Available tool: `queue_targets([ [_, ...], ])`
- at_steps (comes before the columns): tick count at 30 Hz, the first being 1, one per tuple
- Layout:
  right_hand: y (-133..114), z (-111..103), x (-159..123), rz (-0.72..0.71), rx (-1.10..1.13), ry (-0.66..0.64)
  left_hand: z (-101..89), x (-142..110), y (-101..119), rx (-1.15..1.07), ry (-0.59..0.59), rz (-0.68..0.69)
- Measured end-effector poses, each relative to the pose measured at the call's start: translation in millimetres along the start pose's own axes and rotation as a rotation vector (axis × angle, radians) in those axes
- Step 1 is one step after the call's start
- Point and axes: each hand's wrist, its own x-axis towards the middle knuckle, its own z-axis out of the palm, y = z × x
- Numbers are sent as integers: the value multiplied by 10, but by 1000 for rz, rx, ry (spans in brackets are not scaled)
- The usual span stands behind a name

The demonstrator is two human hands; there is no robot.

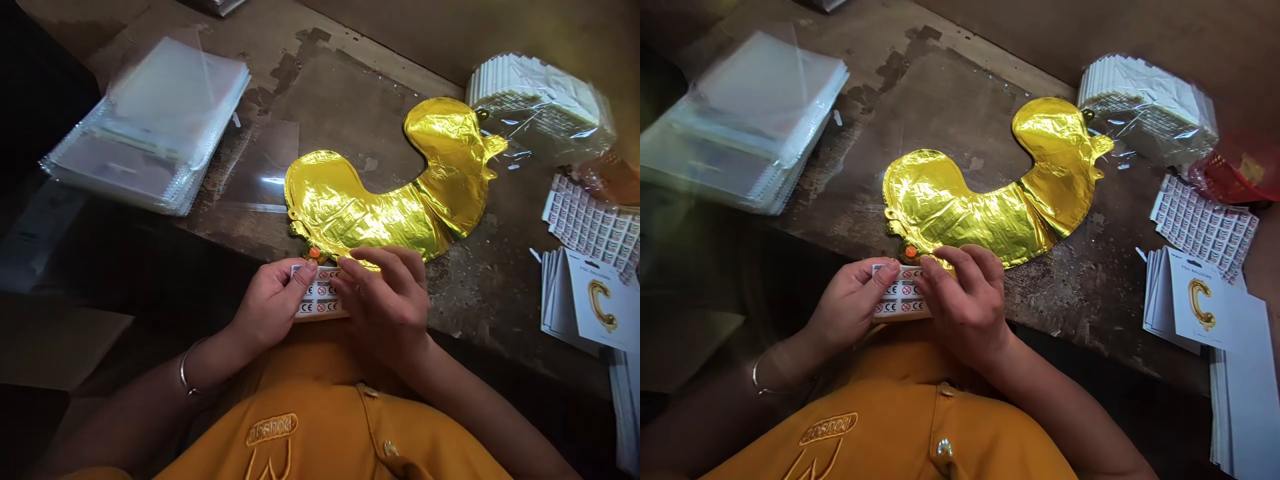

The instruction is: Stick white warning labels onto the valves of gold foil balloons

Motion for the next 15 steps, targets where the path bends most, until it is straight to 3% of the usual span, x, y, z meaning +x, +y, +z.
queue_targets([
  [15,89,122,-74,-164,9,71,-1,18,-45,-128,-30,-43],
])
